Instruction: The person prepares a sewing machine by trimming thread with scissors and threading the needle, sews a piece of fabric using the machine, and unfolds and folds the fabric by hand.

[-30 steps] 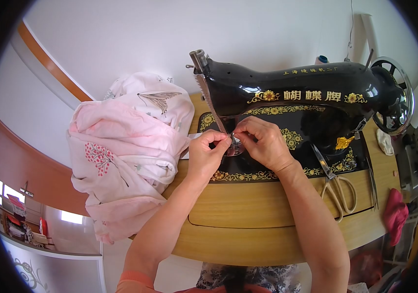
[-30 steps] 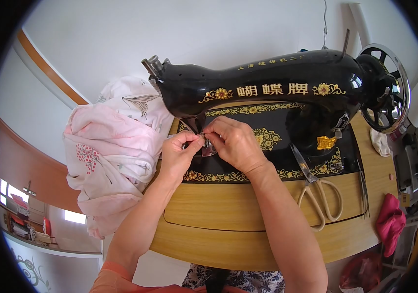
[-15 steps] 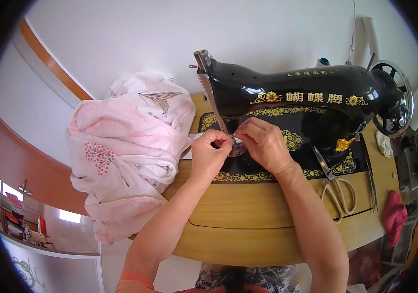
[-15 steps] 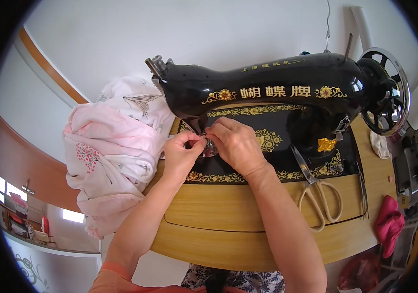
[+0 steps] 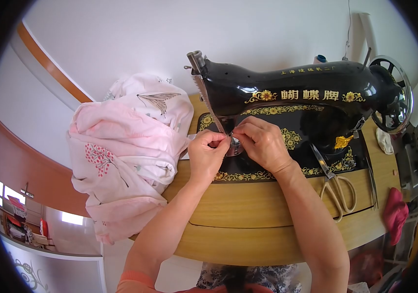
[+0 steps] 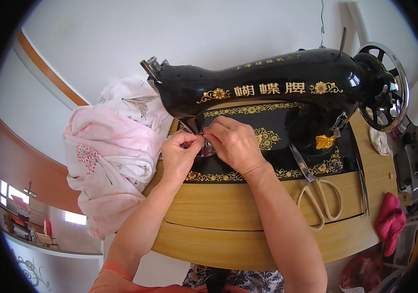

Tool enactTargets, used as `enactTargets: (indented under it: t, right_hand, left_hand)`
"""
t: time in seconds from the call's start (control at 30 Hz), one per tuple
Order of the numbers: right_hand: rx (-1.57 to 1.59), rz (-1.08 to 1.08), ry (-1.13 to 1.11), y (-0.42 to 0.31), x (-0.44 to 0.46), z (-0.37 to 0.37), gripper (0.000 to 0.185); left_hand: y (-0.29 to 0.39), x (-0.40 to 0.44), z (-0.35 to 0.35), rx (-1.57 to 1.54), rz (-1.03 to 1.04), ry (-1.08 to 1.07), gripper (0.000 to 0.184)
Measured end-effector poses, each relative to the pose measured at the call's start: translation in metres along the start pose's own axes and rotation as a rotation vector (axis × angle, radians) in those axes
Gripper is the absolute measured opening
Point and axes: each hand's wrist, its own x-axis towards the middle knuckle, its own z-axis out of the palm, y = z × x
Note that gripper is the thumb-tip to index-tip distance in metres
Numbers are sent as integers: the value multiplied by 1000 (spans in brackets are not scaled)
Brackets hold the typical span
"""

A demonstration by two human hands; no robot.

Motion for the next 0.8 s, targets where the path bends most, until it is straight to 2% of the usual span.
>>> enactTargets:
  t: [0.13, 0.23, 0.47, 0.57, 0.8]
  right_hand:
    - [-7, -8, 3, 0, 0, 0, 6]
    - [-43, -22, 8, -1, 0, 0, 6]
    - [-110, -68, 13, 0, 1, 2, 5]
    - [-95, 22, -40, -3, 3, 3, 5]
    - [39, 461, -129, -27, 14, 1, 11]
  left_hand:
    - [2, -2, 2, 3, 25, 10, 7]
    - [5, -3, 2, -56, -69, -9, 6]
    - [12, -3, 1, -98, -132, -28, 6]
    - [9, -2, 1, -97, -111, -34, 7]
    - [4, -1, 2, -49, -62, -9, 6]
